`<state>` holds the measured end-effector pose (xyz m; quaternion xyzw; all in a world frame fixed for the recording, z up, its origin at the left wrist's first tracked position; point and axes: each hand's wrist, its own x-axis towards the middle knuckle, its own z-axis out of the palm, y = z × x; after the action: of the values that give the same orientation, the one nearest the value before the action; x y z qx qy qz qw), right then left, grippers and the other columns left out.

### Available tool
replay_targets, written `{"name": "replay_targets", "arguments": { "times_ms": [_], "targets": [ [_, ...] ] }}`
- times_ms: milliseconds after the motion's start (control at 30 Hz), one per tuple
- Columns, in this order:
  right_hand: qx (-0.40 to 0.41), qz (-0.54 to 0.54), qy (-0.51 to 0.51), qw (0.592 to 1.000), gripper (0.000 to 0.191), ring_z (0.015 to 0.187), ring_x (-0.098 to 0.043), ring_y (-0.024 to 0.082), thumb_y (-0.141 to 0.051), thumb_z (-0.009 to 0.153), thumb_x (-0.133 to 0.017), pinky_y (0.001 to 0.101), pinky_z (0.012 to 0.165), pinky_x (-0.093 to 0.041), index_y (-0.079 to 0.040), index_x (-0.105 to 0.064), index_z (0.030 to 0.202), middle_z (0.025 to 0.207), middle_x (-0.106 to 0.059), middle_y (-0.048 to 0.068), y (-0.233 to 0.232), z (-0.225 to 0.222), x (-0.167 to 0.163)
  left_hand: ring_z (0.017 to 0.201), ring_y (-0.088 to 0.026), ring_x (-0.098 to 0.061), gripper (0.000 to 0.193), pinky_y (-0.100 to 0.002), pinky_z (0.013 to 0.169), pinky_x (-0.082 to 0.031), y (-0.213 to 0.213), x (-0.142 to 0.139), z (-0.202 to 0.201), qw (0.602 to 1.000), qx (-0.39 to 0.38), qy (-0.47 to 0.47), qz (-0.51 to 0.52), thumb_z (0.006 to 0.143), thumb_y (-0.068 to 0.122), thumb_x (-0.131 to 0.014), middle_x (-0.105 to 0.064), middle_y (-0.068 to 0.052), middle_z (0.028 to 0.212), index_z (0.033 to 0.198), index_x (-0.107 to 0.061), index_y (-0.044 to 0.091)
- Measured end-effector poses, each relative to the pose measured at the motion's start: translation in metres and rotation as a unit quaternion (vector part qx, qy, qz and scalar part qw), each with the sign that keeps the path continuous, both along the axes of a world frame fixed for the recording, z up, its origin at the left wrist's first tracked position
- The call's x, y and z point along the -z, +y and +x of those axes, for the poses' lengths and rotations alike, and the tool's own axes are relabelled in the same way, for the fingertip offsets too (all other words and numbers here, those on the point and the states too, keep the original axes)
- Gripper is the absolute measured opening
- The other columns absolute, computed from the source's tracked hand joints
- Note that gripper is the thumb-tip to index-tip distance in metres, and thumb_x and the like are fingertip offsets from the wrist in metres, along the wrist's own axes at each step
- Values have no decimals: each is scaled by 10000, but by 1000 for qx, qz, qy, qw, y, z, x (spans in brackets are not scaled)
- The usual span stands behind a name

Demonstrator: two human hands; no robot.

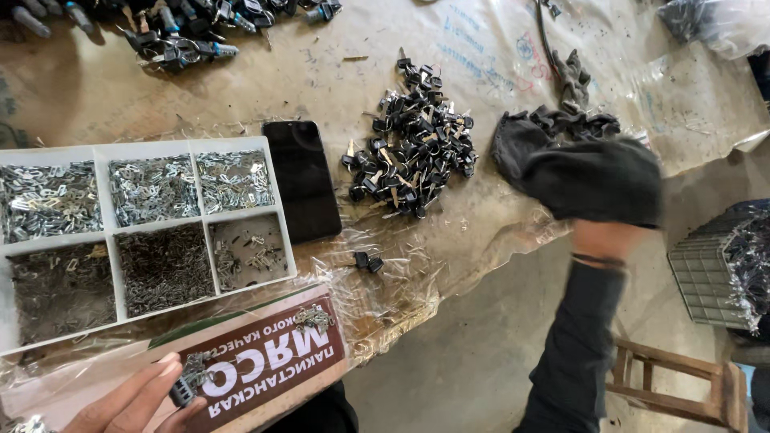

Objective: The person sits at a workbench covered with piles of small metal parts and assembles them one at a time, fitting a small metal piece into a cylindrical component by hand. Completed assemblies are placed into a compartmented plastic sorting tray, and the person occasionally reaches into piles to pick the next part.

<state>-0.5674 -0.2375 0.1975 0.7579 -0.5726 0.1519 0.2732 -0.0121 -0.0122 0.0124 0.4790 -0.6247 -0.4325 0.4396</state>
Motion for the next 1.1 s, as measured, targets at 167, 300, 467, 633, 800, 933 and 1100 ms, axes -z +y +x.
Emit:
{"name": "replay_targets", "arguments": {
  "times_ms": [167,300,467,633,800,933,1100],
  "targets": [
    [38,249,39,967,358,966,-685,337,-66,798,-664,441,828,-550,-192,-775,1114,1046,-703,88,-13,30,46,1347,-250,-589,391,-436,1059,-466,-13,28,11,978,7,-10,207,1029,10,-315,-577,-174,1389,1370,-474,-98],
    [26,322,-176,930,398,883,-723,253,-61,877,-683,350,806,-577,-142,-719,1266,1059,-711,93,-4,8,63,1336,-234,-579,435,-434,1141,-446,-15,29,19,892,10,-436,-120,977,82,-499,-571,-163,1373,1404,-485,2],
    [54,310,-407,857,558,867,-686,278,-246,922,-751,349,745,-533,-54,-569,1414,1158,-671,108,1,-18,74,1235,-187,-647,478,-318,997,-522,1,-9,5,975,-83,-183,-90,858,33,-671,-639,-158,1309,1310,-528,-22],
    [-1,223,-84,971,581,1027,-676,346,-334,841,-906,427,862,-541,0,-682,1260,1173,-695,194,-7,-13,96,1172,-212,-679,496,-331,980,-533,1,-27,-3,969,-94,-205,-103,798,110,-745,-653,-124,1283,1268,-599,50],
    [90,120,-174,973,352,967,-696,305,-257,875,-882,418,859,-551,-39,-744,1114,1073,-707,144,-13,-26,69,1129,-197,-703,469,-344,969,-548,0,-23,6,959,-88,-233,-136,804,151,-787,-681,-83,1241,1238,-630,66],
    [105,-85,-257,957,246,951,-661,326,-127,916,-807,437,877,-520,-33,-615,1036,1015,-650,132,-12,-40,36,1133,-215,-698,474,-347,975,-546,13,-29,2,954,-135,-252,-90,791,133,-773,-680,-79,1237,1246,-643,101],
    [-27,-207,-172,963,276,1195,-634,375,-31,957,-739,445,1051,-518,-80,-497,1080,1140,-564,171,8,0,57,1100,-196,-701,538,-361,977,-544,15,-32,0,942,-121,-295,-99,776,225,-792,-692,-40,1228,1282,-633,134]
  ]
}}
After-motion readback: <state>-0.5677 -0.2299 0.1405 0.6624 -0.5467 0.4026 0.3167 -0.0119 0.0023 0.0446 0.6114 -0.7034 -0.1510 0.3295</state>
